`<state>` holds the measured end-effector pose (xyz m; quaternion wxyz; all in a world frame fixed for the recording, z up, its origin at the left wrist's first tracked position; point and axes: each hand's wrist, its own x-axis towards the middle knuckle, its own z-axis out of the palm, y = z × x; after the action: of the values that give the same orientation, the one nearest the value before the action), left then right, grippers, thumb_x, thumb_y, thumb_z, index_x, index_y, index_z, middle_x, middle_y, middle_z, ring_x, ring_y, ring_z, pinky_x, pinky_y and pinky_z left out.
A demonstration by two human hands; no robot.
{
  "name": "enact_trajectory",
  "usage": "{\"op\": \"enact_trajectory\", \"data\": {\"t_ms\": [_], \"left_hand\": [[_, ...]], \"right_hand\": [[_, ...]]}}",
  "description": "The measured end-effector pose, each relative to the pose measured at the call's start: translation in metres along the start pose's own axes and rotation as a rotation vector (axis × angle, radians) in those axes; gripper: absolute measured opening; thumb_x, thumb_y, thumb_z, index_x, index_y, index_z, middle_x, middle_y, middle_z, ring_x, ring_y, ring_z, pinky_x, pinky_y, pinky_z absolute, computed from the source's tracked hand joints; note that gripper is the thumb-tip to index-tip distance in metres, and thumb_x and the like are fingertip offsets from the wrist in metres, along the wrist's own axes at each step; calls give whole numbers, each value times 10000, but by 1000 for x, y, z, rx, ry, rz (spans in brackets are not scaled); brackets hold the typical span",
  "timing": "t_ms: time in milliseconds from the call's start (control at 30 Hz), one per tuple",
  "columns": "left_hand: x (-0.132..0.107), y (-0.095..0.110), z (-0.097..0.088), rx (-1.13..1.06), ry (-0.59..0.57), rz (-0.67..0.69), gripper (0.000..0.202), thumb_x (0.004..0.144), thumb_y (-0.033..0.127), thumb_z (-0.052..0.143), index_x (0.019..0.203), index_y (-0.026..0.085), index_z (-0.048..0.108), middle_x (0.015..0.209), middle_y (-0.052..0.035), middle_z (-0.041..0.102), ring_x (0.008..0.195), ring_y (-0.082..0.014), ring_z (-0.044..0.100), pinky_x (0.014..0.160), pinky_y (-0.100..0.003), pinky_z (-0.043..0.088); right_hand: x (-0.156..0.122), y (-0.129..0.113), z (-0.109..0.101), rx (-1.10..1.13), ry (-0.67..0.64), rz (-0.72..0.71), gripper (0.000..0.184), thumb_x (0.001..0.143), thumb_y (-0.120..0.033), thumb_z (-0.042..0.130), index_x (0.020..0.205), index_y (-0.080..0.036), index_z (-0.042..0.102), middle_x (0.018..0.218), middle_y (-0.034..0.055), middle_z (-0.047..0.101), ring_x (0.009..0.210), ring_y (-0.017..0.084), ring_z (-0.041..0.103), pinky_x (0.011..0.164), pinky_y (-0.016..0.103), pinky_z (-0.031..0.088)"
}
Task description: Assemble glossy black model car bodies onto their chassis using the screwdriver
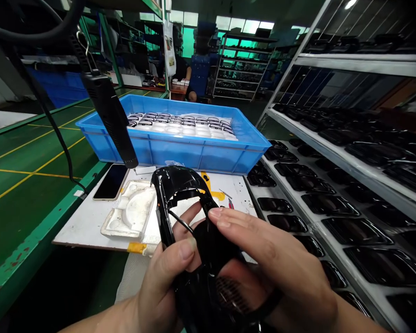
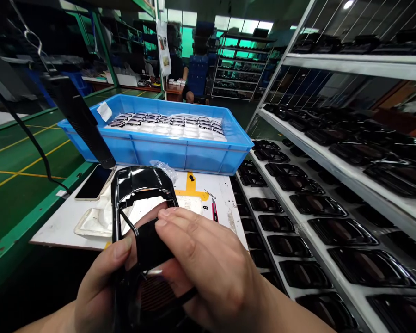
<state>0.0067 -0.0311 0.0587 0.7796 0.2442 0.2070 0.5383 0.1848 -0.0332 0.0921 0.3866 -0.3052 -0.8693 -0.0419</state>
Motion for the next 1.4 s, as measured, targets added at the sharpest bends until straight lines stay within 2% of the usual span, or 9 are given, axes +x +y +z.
{"op": "enact_trajectory", "data": {"t_ms": [100, 300, 467, 600, 767, 933, 1033, 1167, 1400], "left_hand": [[-3, -4, -9, -59, -60, -71, 240, 886, 357, 683, 1068, 249, 795, 1099, -56, 773, 1194, -333, 663, 1111, -497, 476], [-3, -2, -18, -91, -35, -98, 425, 890, 429, 669, 1285, 279, 720, 1202, -58, 760, 1287, -353, 612, 1145, -503, 444], [5, 10, -19, -229, -72, -175, 470, 834, 502, 684, 1237, 271, 748, 1215, -83, 759, 1271, -370, 628, 1116, -527, 457], [12, 16, -22, -299, -48, -196, 589, 819, 584, 657, 1273, 213, 714, 1250, -142, 737, 1185, -357, 681, 1044, -516, 513], [16, 21, -22, -344, -126, -184, 583, 844, 597, 623, 1252, 186, 691, 1293, -178, 705, 1216, -360, 662, 1035, -532, 502], [16, 20, -21, -313, -105, -189, 595, 853, 584, 618, 1298, 190, 645, 1317, -193, 687, 1204, -366, 668, 1026, -556, 498], [16, 17, -24, -318, -158, -165, 594, 878, 598, 564, 1315, 202, 635, 1326, -180, 680, 1242, -395, 638, 1056, -592, 463], [20, 17, -32, -301, -241, -122, 686, 892, 627, 505, 1415, 186, 555, 1399, -196, 625, 1311, -416, 582, 1097, -596, 422], [28, 22, -38, -194, -441, -67, 778, 847, 621, 564, 1473, 176, 441, 1461, -237, 566, 1251, -351, 636, 1002, -458, 518]], "right_hand": [[-3, 1, 8, 26, 27, 13, 420, 940, -145, 613, 1340, -35, 547, 1312, 150, 683, 1320, 163, 598, 1180, 267, 477], [4, 2, 13, 103, 34, 19, 490, 954, -203, 644, 1401, -73, 489, 1338, 141, 669, 1328, 183, 594, 1154, 326, 513], [-5, -6, -1, 24, -38, 25, 686, 985, -459, 581, 1516, -76, 374, 1547, 185, 468, 1451, 298, 459, 1185, 457, 474], [-29, -7, 6, -57, 37, -56, 519, 1061, -358, 408, 1523, -124, 433, 1539, 83, 503, 1415, 278, 506, 1138, 428, 512], [-43, -8, 28, -119, 98, -143, 280, 956, -310, 637, 1211, -217, 707, 1270, 32, 719, 1311, 245, 611, 1161, 404, 480], [-51, -12, 24, -93, 102, -87, 262, 981, -318, 582, 1193, -229, 707, 1343, 30, 679, 1358, 262, 571, 1172, 448, 462], [-56, -17, 18, -51, 69, 23, 325, 1011, -358, 527, 1242, -172, 658, 1532, 82, 514, 1424, 295, 496, 1153, 441, 478], [-59, -22, 21, 18, 3, 126, 552, 1007, -520, 476, 1376, -116, 548, 1580, 204, 403, 1462, 345, 432, 1095, 445, 510], [-52, -25, 46, 9, 79, 128, 673, 972, -594, 522, 1537, -237, 432, 1620, 131, 358, 1447, 324, 460, 1110, 412, 509]]}}
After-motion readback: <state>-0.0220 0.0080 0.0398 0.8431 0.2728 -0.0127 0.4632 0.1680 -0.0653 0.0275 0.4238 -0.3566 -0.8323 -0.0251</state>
